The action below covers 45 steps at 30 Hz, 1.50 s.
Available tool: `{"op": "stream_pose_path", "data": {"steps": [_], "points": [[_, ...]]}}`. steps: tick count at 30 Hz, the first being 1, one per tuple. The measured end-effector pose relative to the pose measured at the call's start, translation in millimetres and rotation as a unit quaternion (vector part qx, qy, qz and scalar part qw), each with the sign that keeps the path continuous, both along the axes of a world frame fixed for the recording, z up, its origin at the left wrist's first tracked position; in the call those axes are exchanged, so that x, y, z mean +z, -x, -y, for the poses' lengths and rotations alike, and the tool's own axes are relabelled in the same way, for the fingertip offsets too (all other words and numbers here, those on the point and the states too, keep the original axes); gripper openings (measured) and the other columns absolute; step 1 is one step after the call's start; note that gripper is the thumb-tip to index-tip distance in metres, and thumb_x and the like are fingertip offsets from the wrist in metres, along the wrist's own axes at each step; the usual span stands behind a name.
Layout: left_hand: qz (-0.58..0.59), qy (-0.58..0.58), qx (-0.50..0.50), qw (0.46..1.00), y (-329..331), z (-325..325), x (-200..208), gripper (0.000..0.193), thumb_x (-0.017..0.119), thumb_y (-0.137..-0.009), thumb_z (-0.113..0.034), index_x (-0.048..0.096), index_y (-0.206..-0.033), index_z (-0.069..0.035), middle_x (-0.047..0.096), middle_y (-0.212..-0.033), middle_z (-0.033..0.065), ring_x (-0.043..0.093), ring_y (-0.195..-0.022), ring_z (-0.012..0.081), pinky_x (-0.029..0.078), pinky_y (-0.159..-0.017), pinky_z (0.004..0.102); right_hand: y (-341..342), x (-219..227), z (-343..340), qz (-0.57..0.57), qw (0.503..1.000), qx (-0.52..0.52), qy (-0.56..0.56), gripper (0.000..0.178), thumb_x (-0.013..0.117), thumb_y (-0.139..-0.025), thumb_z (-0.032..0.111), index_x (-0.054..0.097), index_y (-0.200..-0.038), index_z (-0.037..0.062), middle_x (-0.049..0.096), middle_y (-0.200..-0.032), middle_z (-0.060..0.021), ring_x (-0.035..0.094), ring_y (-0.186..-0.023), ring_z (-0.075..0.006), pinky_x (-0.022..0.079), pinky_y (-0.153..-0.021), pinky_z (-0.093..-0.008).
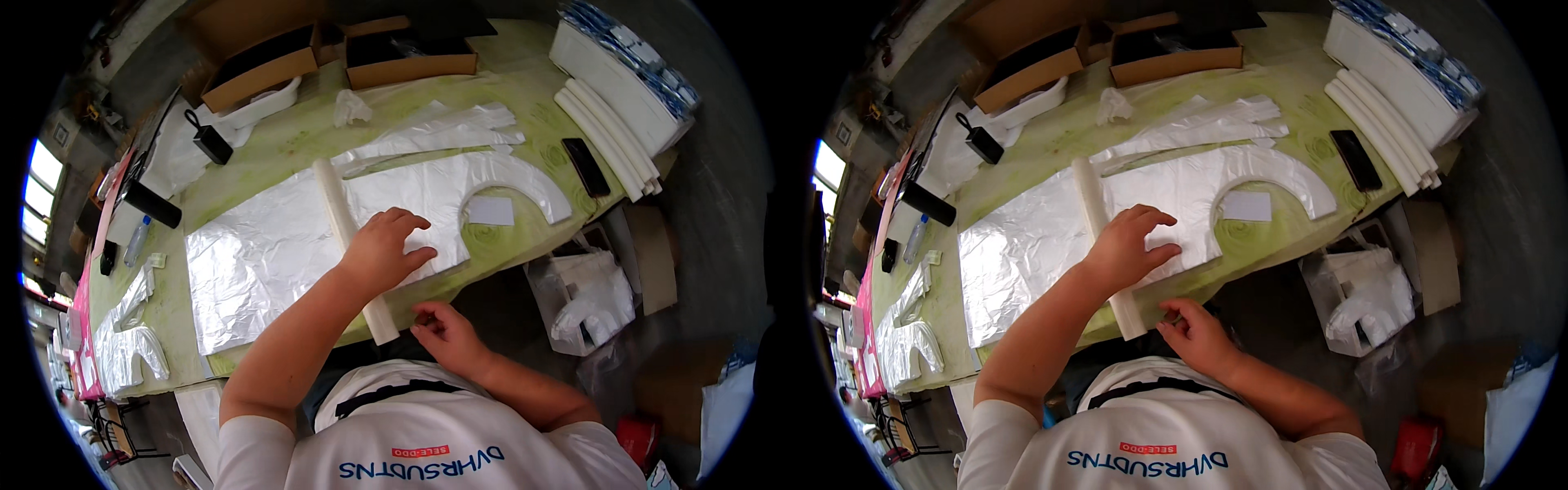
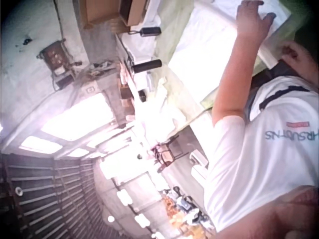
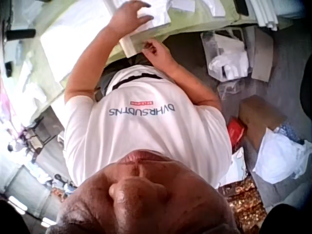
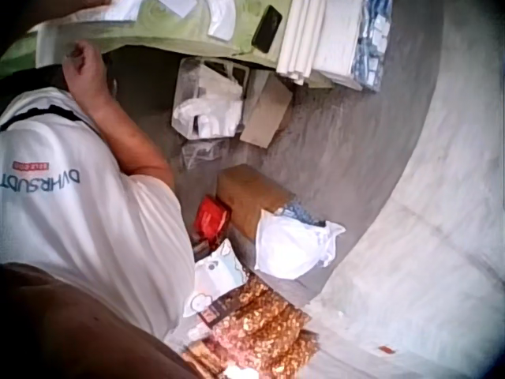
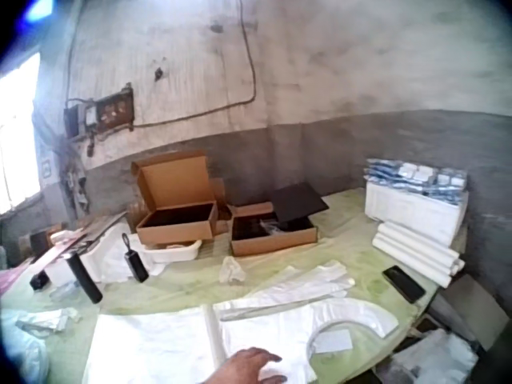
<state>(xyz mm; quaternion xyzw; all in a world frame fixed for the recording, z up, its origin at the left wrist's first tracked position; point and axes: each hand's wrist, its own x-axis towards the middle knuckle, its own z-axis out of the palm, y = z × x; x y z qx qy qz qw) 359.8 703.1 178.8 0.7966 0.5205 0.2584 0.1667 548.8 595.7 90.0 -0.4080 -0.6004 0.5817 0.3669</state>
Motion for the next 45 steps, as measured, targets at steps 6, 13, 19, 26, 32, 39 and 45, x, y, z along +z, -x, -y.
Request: {"op": "stream_pose_path", "data": {"steps": [6,13,19,26,32,39,45], "points": [[-0.04,0.233,0.049,0.97,-21,-29,-22,0.032,0.077,-0.085,-0.029,0.072,-0.108,-0.007,0.072,-0.105,0.013,0.071,-0.093,0.0272,0.056,-0.085,0.0374,-18,-20,15,0.014,1.0,-0.018,-0.018,0.027,0.074,-0.092,0.01,0.065,-0.117,0.0037,0.063,-0.098,-0.0073,0.057,-0.074,-0.0112,0.05,-0.068,-0.0262],[-0.019,0.27,0.115,0.956,-19,-30,-19,0.027,0.067,-0.092,-0.031,0.071,-0.108,-0.01,0.074,-0.099,0.0112,0.071,-0.094,0.0285,0.056,-0.085,0.0384,-36,-7,6,0.034,0.998,-0.03,-0.052,0.022,0.07,-0.092,0.006,0.066,-0.114,0.0032,0.063,-0.096,-0.0084,0.062,-0.078,-0.0144,0.051,-0.069,-0.0275],[-0.029,0.18,0.051,0.982,-32,-15,-21,0.033,0.071,-0.091,-0.032,0.071,-0.111,-0.006,0.074,-0.098,0.0109,0.07,-0.092,0.0252,0.055,-0.085,0.0361,-32,-4,-6,0.016,0.995,-0.04,-0.087,0.019,0.07,-0.093,0.006,0.066,-0.111,0.0024,0.063,-0.096,-0.0094,0.062,-0.079,-0.0159,0.052,-0.07,-0.0281],[0.088,0.291,0.149,0.941,-20,-27,-26,0.031,0.066,-0.091,-0.029,0.073,-0.11,-0.006,0.075,-0.099,0.0104,0.07,-0.092,0.0217,0.055,-0.081,0.0354,-40,8,-7,0.043,0.989,-0.04,-0.139,0.02,0.07,-0.089,0.002,0.066,-0.109,0.0034,0.064,-0.095,-0.0109,0.064,-0.082,-0.0207,0.052,-0.071,-0.0298],[0.248,0.327,0.178,0.894,-10,-30,-35,0.028,0.067,-0.089,-0.026,0.075,-0.106,-0.005,0.073,-0.094,0.0054,0.064,-0.085,0.0134,0.051,-0.078,0.0298,-29,54,-72,0.078,0.888,-0.091,-0.444,0.022,0.071,-0.08,0.002,0.068,-0.101,0.0066,0.068,-0.099,-0.0094,0.062,-0.094,-0.0324,0.049,-0.089,-0.0432],[0.325,0.355,0.182,0.857,-13,-30,-27,0.019,0.068,-0.089,-0.021,0.072,-0.101,-0.005,0.062,-0.081,-0.0014,0.051,-0.072,0.0087,0.042,-0.066,0.026,-29,36,-115,0.269,0.855,-0.042,-0.441,0.01,0.072,-0.081,0.015,0.067,-0.088,0.0108,0.067,-0.09,-0.0037,0.059,-0.092,-0.0287,0.044,-0.085,-0.0432],[0.44,0.374,0.218,0.787,-8,-25,-27,0.016,0.066,-0.089,-0.018,0.07,-0.097,-0.005,0.059,-0.081,-0.0009,0.049,-0.074,0.0096,0.04,-0.066,0.026,-14,48,-127,0.218,0.842,-0.089,-0.486,0.01,0.072,-0.08,0.017,0.07,-0.088,0.0114,0.068,-0.09,-0.0025,0.059,-0.089,-0.0286,0.044,-0.082,-0.044]]}}
